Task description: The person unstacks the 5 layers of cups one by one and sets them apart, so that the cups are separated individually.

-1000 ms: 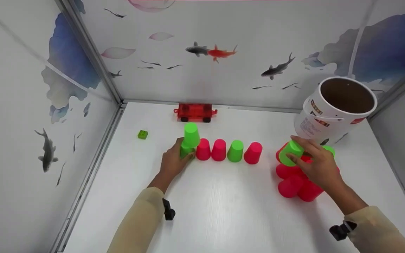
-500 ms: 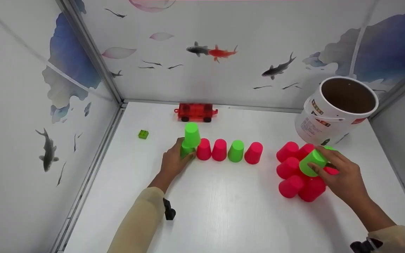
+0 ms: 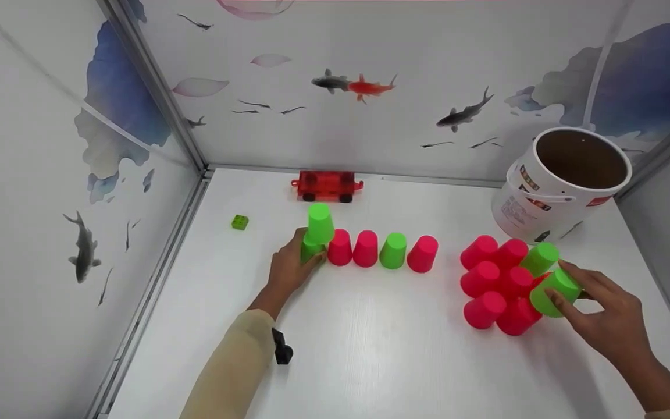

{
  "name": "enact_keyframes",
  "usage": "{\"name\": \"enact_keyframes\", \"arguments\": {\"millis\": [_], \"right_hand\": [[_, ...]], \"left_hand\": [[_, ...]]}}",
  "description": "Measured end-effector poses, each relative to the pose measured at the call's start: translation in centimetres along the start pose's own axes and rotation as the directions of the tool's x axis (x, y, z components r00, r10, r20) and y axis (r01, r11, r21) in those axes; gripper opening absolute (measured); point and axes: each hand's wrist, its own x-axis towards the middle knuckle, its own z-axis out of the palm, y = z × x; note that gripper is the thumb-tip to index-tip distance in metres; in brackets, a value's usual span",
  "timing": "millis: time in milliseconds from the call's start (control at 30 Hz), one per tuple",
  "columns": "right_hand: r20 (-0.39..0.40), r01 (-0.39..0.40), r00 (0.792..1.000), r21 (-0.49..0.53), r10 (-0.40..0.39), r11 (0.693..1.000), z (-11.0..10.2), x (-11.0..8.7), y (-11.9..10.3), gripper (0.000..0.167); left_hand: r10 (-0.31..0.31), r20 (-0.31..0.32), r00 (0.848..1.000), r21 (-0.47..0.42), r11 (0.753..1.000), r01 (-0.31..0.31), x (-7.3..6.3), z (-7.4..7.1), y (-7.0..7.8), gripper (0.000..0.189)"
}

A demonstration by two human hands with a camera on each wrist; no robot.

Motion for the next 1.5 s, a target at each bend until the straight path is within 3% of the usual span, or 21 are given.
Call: {"name": "enact_keyframes", "arguments": {"millis": [167,467,633,1033,1500], "right_hand": [[-0.013,-0.006,1.000,-0.042,0.005,0.999,-0.4,-1.2,0.9,0.075],[-0.082,-0.032,0.996,-0.027,0.030,0.999,0.0,-3.1,2.1,0.080],[-0.076,-0.049,0.996,-0.039,0.046,0.998,0.4,-4.1,2.8,0.079],[0.065,-0.154,0.985,-0.086,0.160,0.984,2.5,-7.2,4.3,0.075],[0.172,-0.279,0.939,-0.120,0.296,0.953,3.3,-7.3,4.0,0.086]], "left_hand": [[0.002,-0.004,1.000,0.013,1.000,-0.002,0.0,0.0,0.0,0.069],[-0.005,0.003,1.000,-0.005,1.000,0.005,0.2,0.4,-0.4,0.070],[-0.016,0.004,1.000,-0.009,1.000,0.016,0.1,0.5,-0.4,0.070],[-0.031,0.000,1.000,0.017,0.999,0.031,0.1,0.3,0.2,0.070],[-0.031,0.007,1.000,-0.010,0.999,0.031,0.0,0.2,-0.1,0.069]]}}
